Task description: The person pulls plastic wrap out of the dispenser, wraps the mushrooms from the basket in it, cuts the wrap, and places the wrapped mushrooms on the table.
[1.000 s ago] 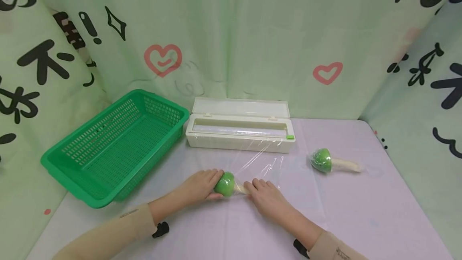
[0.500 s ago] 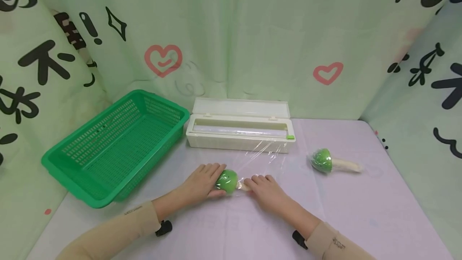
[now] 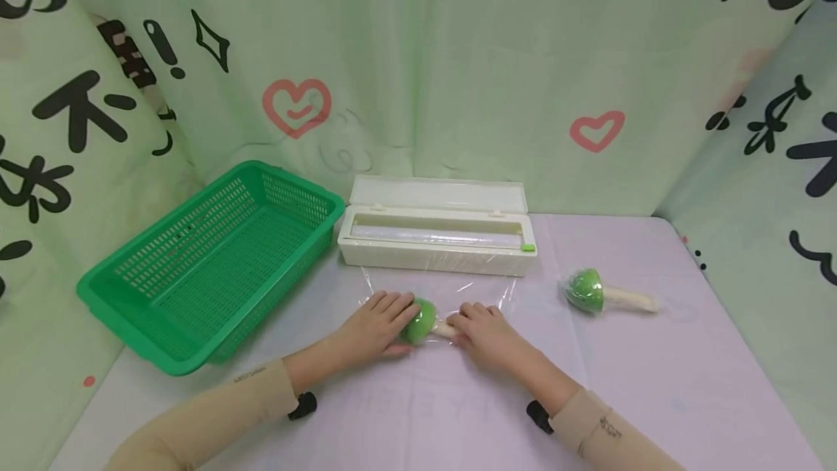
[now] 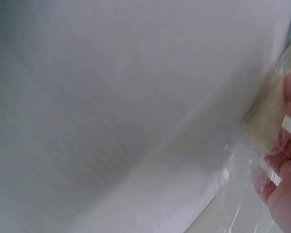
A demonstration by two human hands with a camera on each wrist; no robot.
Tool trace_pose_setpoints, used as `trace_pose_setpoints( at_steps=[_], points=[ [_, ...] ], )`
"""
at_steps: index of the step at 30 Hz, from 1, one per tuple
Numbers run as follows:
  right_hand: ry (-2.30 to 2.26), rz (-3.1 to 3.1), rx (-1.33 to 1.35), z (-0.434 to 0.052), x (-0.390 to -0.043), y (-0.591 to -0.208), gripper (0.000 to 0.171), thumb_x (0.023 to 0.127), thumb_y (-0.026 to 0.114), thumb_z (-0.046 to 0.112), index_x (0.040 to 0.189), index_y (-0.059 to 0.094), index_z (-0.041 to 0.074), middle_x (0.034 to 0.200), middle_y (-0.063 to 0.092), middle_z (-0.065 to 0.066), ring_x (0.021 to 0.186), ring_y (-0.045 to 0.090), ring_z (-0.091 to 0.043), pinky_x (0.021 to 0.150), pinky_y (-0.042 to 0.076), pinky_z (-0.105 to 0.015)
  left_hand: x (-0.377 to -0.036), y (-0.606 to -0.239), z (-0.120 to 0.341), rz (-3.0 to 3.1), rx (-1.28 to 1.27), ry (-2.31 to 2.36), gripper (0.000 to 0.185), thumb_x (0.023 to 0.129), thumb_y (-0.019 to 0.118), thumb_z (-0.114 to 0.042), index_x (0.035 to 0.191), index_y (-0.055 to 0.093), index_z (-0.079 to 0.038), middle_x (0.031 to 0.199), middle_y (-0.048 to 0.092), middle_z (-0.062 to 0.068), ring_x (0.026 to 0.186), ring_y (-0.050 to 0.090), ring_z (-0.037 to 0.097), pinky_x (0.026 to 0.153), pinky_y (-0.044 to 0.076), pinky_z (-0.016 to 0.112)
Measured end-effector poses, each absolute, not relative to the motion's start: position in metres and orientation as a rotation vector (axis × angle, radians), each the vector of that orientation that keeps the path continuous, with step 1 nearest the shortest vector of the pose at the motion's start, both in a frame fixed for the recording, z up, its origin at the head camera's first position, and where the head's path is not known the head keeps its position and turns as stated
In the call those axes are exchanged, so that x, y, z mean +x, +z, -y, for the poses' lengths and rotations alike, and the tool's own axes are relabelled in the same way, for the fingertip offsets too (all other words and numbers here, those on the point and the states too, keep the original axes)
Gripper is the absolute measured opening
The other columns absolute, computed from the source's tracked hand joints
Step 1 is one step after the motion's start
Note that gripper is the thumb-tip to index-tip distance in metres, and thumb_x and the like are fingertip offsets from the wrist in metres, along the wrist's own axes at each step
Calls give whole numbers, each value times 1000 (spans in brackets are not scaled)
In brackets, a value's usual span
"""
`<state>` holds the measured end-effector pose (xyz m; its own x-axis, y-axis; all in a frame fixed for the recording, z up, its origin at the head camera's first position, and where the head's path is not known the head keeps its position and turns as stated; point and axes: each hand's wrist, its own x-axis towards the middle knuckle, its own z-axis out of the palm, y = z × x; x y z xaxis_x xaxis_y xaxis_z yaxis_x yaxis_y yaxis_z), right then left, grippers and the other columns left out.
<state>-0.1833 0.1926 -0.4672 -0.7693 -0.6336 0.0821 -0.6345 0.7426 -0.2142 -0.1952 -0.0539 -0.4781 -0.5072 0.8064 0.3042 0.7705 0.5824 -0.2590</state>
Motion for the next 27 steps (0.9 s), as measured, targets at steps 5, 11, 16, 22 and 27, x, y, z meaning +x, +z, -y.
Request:
trace_pose_setpoints(
  at_steps=[5,11,16,22,27],
  points=[
    [434,2979,995,-200,-190,-461,37,85,62,27,115,55,8,99,56,-2,95,52,-21,82,36,-46,-199,-477,49,2486,-1239,107,63,83,55,-52,127,40,-9,125,44,7,109,46,21,94,38,36],
    [378,2726,1087,-205,-195,-461,36,79,69,28,108,58,10,98,58,-1,93,54,-20,81,38,-43,-204,-474,45,2630,-1153,22,63,87,53,-49,130,38,-6,127,42,9,111,43,22,94,35,35],
    [284,2465,1201,-200,-195,-464,35,73,73,22,103,60,9,96,58,-2,87,56,-21,75,42,-38,-207,-474,43,2635,-1110,-41,62,87,53,-46,129,37,-4,124,44,10,108,44,22,92,35,34],
    [258,2518,1177,-191,-197,-467,43,70,75,14,108,58,3,99,61,-7,90,58,-24,77,44,-38,-212,-474,42,2606,-1072,-101,58,88,54,-43,128,37,-5,120,45,9,106,45,21,90,35,33],
    [210,2606,1142,-187,-201,-467,44,71,75,11,110,57,4,99,62,-7,92,59,-25,78,46,-39,-216,-474,43,2602,-1071,-81,52,90,51,-44,125,39,-8,122,44,9,110,45,21,91,35,34]
  ],
)
